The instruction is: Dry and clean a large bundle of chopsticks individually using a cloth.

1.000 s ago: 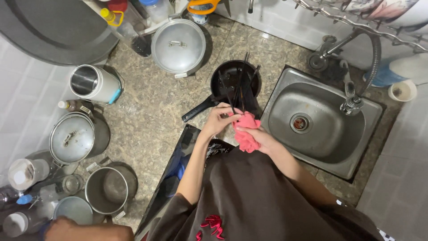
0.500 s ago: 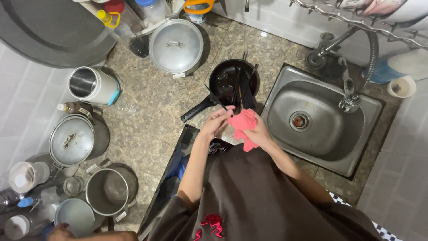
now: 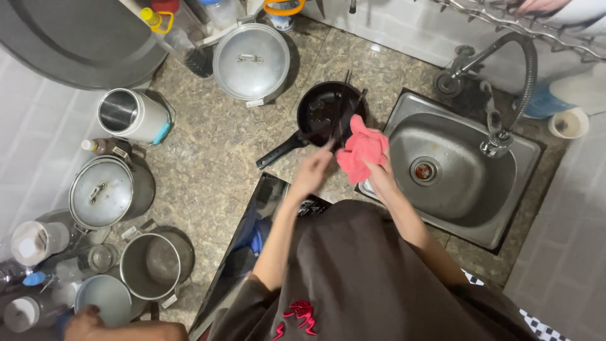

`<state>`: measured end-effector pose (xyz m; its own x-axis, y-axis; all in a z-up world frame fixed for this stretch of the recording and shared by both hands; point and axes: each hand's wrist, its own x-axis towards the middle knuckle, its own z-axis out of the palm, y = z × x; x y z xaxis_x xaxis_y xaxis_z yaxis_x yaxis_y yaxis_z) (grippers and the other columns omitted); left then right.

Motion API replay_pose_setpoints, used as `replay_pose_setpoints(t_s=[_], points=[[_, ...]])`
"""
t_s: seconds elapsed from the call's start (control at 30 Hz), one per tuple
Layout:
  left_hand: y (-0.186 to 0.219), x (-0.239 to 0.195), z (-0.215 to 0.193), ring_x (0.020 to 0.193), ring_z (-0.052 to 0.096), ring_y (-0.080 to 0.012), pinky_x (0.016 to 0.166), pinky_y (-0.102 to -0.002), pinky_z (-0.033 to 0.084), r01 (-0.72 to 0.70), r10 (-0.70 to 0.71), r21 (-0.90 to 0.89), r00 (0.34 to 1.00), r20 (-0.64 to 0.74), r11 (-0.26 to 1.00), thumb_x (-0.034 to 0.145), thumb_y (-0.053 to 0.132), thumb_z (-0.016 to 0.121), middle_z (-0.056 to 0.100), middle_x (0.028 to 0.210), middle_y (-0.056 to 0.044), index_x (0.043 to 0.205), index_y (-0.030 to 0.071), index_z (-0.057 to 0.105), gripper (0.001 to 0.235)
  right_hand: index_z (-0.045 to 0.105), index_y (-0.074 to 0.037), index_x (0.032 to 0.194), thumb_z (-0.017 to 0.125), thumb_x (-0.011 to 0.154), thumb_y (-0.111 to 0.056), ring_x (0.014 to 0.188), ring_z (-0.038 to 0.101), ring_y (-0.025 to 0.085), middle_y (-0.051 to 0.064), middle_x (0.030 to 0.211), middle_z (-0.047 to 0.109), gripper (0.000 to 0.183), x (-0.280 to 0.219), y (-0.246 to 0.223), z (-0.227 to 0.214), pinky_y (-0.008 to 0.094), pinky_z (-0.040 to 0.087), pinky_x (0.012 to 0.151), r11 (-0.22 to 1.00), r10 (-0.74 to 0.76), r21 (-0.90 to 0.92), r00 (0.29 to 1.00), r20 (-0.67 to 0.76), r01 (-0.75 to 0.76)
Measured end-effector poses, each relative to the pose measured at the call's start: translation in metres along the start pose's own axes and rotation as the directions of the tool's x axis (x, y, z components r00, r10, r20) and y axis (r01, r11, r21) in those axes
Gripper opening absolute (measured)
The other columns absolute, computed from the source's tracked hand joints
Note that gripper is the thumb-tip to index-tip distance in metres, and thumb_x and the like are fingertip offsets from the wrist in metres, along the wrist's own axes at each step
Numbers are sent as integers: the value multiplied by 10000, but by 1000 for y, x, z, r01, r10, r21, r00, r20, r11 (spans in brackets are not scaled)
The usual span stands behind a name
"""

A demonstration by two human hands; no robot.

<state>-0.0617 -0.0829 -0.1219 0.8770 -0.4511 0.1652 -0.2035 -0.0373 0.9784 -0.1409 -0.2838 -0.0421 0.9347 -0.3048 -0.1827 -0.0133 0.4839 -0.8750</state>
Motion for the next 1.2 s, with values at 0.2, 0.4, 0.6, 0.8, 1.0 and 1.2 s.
replay_pose_setpoints(t_s=[0.2, 0.4, 0.6, 0.8, 1.0, 1.2], points=[[132, -17, 54, 1087, 631, -381, 926, -409, 526, 30, -56, 321, 996, 71, 947, 1035, 79, 570, 619, 1155, -233, 1234, 10, 629, 218, 441, -84, 1423, 602, 1009, -10, 1234, 609, 190, 70, 1317, 601, 450, 20, 15, -18, 372, 517, 1070, 996, -73, 37, 995, -61, 75], [138, -15, 52, 730, 668, -284, 680, -372, 509, 20, -37, 314, 998, 47, 949, 1048, 189, 635, 667, 826, -140, 1248, 41, 719, 262, 578, -31, 1294, 512, 971, -17, 971, 743, 258, 95, 1104, 710, 330, 68, -2, -64, 410, 637, 869, 982, -33, 171, 963, -269, 81], [143, 2, 28, 631, 459, -44, 587, -237, 409, 294, -255, -110, 927, 276, 950, 1087, 273, 564, 529, 676, 43, 1229, 78, 752, 306, 639, -13, 1229, 561, 1004, -22, 958, 723, 246, 79, 1091, 714, 239, 76, -14, -72, 398, 612, 867, 946, -103, 263, 944, -315, 191], [184, 33, -16, 619, 491, -141, 601, -306, 480, 239, -321, 287, 903, 286, 928, 1048, 279, 615, 607, 672, -115, 1222, 110, 776, 291, 637, -62, 1190, 587, 1063, -146, 924, 700, 216, 54, 1067, 697, 161, 78, -27, -63, 393, 605, 826, 931, -100, 303, 939, -329, 205], [234, 60, -30, 840, 719, -366, 751, -406, 567, -3, -172, 442, 918, 356, 897, 1001, 299, 629, 732, 975, -184, 1158, 96, 743, 281, 641, -74, 1205, 570, 1027, -137, 954, 697, 216, 46, 1091, 710, 202, 78, -23, -71, 381, 590, 840, 914, -68, 360, 946, -318, 187], [231, 57, -46, 862, 684, -395, 759, -446, 553, -100, -134, 580, 928, 347, 809, 996, 312, 646, 724, 932, -185, 1125, 117, 782, 270, 634, -81, 1239, 559, 1070, -127, 970, 669, 212, 50, 1084, 683, 191, 85, -15, -84, 365, 555, 847, 899, -62, 422, 987, -150, 120]])
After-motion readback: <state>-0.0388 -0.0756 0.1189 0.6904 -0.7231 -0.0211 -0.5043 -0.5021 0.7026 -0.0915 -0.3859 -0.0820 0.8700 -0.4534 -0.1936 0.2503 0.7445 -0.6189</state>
